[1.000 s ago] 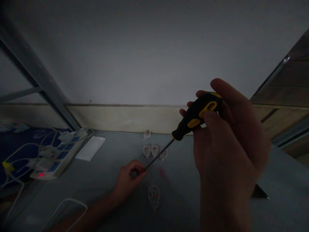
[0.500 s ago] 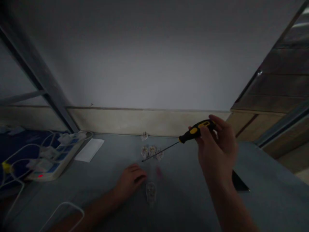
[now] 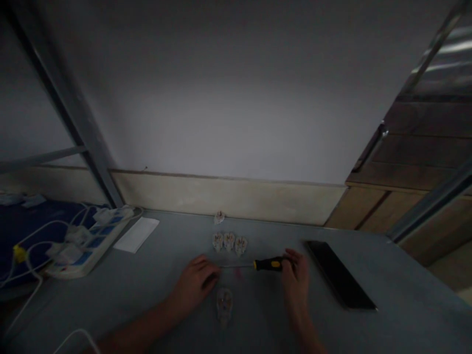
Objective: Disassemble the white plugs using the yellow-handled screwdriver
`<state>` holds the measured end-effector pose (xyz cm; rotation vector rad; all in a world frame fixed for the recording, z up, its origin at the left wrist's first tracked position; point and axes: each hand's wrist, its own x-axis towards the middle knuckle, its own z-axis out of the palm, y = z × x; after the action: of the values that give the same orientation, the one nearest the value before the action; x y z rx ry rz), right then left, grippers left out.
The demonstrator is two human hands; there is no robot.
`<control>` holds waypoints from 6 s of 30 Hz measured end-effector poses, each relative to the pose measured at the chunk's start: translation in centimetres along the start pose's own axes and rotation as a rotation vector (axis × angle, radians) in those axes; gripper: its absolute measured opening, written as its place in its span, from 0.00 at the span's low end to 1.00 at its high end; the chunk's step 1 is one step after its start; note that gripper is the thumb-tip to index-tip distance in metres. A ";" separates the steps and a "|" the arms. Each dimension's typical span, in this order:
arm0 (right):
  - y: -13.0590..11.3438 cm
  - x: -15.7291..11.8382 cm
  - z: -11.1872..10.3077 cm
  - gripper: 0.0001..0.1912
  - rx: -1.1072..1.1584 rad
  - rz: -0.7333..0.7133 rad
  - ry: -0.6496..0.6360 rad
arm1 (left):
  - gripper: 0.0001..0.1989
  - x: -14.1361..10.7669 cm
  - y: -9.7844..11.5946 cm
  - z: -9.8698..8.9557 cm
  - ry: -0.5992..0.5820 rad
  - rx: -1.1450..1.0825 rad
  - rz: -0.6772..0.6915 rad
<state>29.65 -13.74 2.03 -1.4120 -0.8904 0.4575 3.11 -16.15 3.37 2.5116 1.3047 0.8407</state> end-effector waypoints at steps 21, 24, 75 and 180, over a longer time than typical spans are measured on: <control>-0.4 -1.4 0.6 0.21 -0.389 -0.268 -0.216 | 0.38 -3.4 4.8 -1.8 -0.267 -0.193 -0.280; -1.7 -2.1 0.4 0.22 -0.396 -0.340 -0.241 | 0.30 -3.6 4.9 -1.5 -0.235 -0.243 -0.252; -5.5 -8.0 2.0 0.21 0.043 0.219 -1.163 | 0.25 -4.2 4.1 -1.1 -0.066 -0.558 -0.371; -3.0 -4.5 1.5 0.10 -0.403 -0.156 -0.708 | 0.26 -3.7 3.2 -1.1 -0.090 -0.612 -0.322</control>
<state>25.12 -16.59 3.67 -1.5438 -1.7284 0.7036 3.07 -21.13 4.09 1.7924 1.1545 0.8732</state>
